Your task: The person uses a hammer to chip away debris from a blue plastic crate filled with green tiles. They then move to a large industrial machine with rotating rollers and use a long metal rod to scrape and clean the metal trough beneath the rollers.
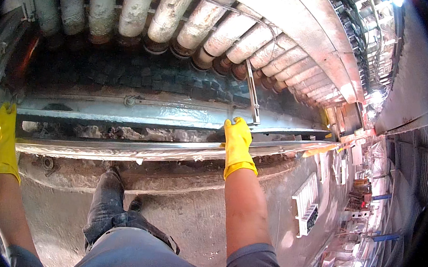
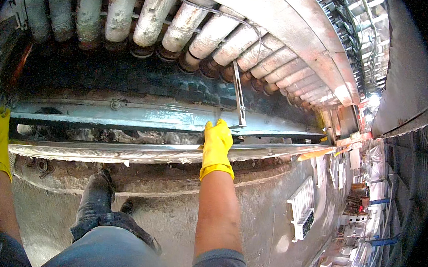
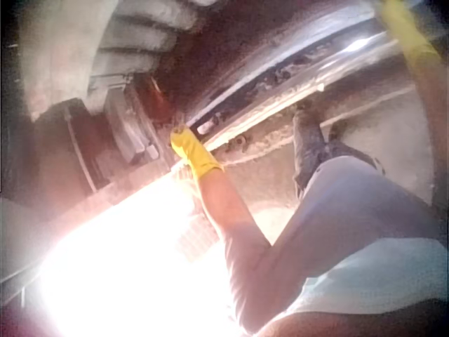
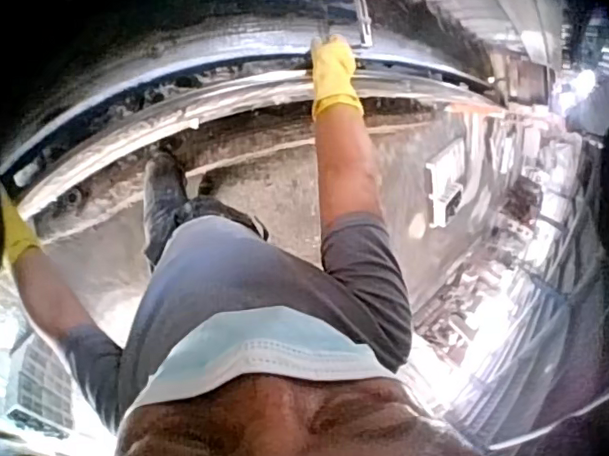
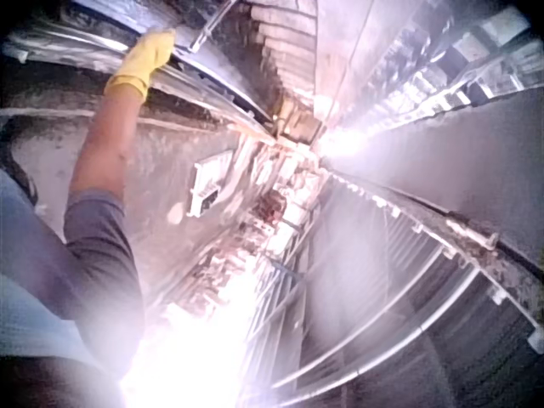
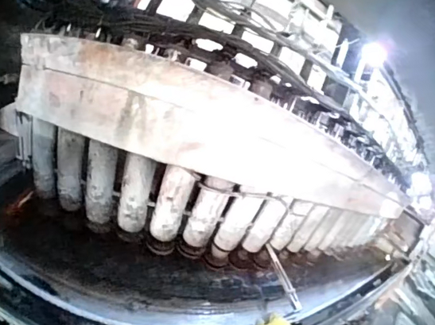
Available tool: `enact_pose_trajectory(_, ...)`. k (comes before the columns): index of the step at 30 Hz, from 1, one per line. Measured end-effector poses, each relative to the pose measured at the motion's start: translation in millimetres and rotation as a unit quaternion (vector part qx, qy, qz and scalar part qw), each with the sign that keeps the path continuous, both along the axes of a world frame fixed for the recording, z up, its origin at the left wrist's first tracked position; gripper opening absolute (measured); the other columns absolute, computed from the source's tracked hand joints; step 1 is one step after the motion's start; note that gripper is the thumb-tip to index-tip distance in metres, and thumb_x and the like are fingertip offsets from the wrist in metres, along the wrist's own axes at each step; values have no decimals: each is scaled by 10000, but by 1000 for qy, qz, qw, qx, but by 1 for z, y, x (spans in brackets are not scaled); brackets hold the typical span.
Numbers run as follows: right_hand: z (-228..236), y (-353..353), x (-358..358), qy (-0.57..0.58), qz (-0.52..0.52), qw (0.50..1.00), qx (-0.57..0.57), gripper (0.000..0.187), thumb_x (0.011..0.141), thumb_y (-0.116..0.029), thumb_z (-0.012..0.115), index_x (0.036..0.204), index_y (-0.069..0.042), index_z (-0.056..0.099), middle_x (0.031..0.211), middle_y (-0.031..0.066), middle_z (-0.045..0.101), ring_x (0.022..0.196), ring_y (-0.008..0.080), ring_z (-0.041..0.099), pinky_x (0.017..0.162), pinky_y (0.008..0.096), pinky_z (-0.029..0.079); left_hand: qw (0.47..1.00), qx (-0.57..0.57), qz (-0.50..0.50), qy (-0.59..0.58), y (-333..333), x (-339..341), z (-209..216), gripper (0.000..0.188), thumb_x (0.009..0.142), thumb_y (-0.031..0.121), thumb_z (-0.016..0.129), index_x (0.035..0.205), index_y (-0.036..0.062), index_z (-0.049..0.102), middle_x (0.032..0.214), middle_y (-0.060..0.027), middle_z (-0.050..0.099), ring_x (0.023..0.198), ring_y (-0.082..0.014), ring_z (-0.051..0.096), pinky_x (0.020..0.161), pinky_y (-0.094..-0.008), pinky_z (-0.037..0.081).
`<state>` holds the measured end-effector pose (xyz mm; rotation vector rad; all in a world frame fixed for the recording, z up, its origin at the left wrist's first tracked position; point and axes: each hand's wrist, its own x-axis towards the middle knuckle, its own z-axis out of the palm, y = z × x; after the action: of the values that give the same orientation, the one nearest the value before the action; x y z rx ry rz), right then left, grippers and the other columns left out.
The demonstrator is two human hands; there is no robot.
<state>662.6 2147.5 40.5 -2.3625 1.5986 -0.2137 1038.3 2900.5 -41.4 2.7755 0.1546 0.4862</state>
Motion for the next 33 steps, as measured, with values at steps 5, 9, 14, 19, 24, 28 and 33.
enact_pose_trajectory(5,-2,10,-12,-17,-18,999,24,541,913,-441,677,1309,-73,650,1222,203,704,1159,369,664,996,439,509,1000,-22,7,7,14,-13,-3,520,948,443,681,1271,38,640,1157,-198,728,1087,-359,696,911,-422,537)
enact_pose_trajectory(9,-8,11,-26,-16,-13,1000,21,539,918,-421,678,1335,-82,629,1221,196,701,1079,356,683,902,430,542,999,-17,19,42,13,-28,0,518,939,438,689,1274,45,644,1158,-202,727,1085,-355,698,909,-420,537)
enact_pose_trajectory(14,-12,17,-35,-39,-22,998,53,522,936,-347,689,1378,-90,586,1195,168,702,838,316,744,589,421,645,1000,-22,14,13,10,-52,11,526,917,452,689,1258,53,659,1124,-202,733,1076,-367,697,911,-439,536)
enact_pose_trajectory(19,-9,25,-46,-36,-10,999,26,542,916,-406,685,1337,-70,627,1231,195,697,1098,361,677,896,435,544,999,-40,4,-15,1,-75,29,525,901,462,696,1243,65,671,1063,-173,751,1041,-356,705,894,-440,541)
enact_pose_trajectory(24,-9,29,-53,-33,-25,999,32,544,907,-417,690,1325,-73,639,1241,192,701,1137,370,675,977,435,519,999,-28,9,-18,-1,-82,29,524,892,452,701,1250,69,675,1047,-165,753,1009,-353,712,874,-428,547)
enact_pose_trajectory(28,-12,26,-56,-47,-16,998,32,495,918,-359,697,1330,-93,631,1183,168,708,978,318,703,697,418,596,999,-27,11,-24,3,-82,28,504,884,432,715,1229,66,687,1041,-166,751,996,-353,714,856,-427,550)
enact_pose_trajectory(33,-13,26,-58,-47,-12,999,25,476,922,-339,702,1331,-105,630,1173,162,709,923,297,719,590,400,634,999,-32,10,-28,9,-85,29,517,891,449,704,1238,66,685,1054,-172,749,1006,-358,711,864,-435,548)
